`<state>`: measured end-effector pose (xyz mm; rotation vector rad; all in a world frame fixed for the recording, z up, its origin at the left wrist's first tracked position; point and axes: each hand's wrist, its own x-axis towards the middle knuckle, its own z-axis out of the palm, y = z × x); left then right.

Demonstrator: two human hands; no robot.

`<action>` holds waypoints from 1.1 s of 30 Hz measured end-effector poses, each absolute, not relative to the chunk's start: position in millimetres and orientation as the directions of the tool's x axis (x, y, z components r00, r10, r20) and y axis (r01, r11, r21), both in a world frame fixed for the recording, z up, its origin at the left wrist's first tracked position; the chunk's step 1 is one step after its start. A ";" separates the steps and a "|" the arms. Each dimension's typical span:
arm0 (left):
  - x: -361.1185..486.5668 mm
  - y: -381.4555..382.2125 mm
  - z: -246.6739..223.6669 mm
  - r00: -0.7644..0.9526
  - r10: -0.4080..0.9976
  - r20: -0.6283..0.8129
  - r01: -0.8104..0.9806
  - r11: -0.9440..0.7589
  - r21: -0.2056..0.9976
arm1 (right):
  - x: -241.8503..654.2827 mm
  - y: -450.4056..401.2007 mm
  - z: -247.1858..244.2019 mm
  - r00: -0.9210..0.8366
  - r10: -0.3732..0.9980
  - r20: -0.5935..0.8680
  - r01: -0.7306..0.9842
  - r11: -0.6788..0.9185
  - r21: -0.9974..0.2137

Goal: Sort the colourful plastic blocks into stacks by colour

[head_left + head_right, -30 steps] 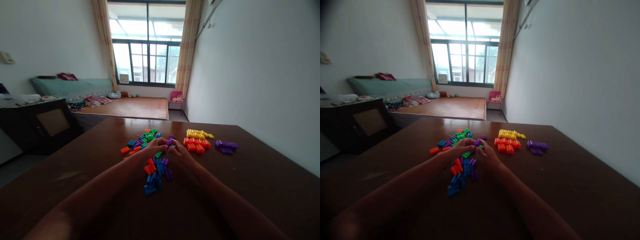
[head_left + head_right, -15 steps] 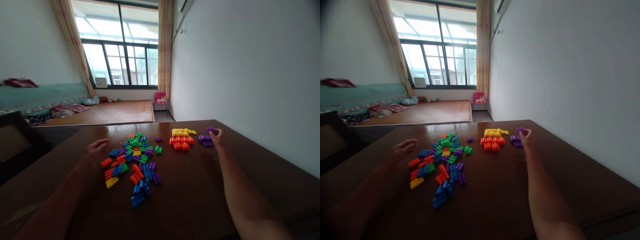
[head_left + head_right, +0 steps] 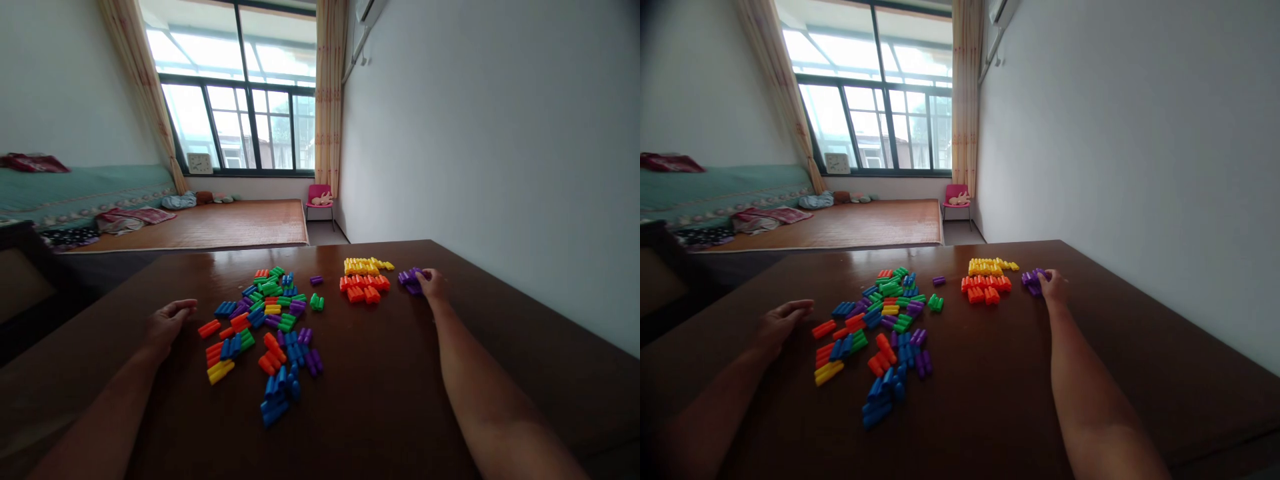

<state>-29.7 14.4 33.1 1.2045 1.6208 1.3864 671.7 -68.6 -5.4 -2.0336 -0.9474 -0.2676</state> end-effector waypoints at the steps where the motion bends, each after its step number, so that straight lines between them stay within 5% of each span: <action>1: -28.7 13.4 33.4 -0.333 0.938 0.096 0.259 -0.007 0.966 | 670.8 -70.1 -5.2 0.687 0.534 0.493 0.714 -0.373 -0.592; 6: -22.0 4.1 36.6 -0.194 0.960 0.200 0.425 -0.102 0.899 | 666.7 -77.7 -2.8 0.612 0.481 0.628 0.791 -0.351 -0.502; 11: -15.0 -9.1 48.5 0.031 0.970 0.241 0.511 -0.223 0.830 | 637.2 -82.0 15.0 0.451 0.341 0.825 0.891 -0.122 -0.437; 17: -2.4 -12.5 47.6 0.253 0.934 0.251 0.701 -0.356 0.618 | 556.6 -82.8 41.8 0.082 0.426 0.901 0.972 0.167 -0.167; 21: 13.2 -11.6 31.0 0.223 0.934 0.278 0.817 -0.334 0.469 | 487.4 -86.1 43.5 -0.164 0.564 0.809 0.915 0.393 -0.088; 25: 26.7 -14.6 23.3 0.134 0.940 0.315 0.854 -0.270 0.444 | 416.7 -105.7 47.0 -0.367 0.757 0.540 0.764 0.576 -0.289; 28: 30.5 -15.4 22.6 0.118 0.933 0.340 0.847 -0.274 0.456 | 376.7 -125.4 54.0 -0.572 0.734 0.367 0.631 0.679 -0.376; 33: 27.6 -11.6 19.9 0.164 0.922 0.350 0.793 -0.334 0.510 | 352.9 -138.6 52.8 -0.709 0.638 0.301 0.539 0.765 -0.352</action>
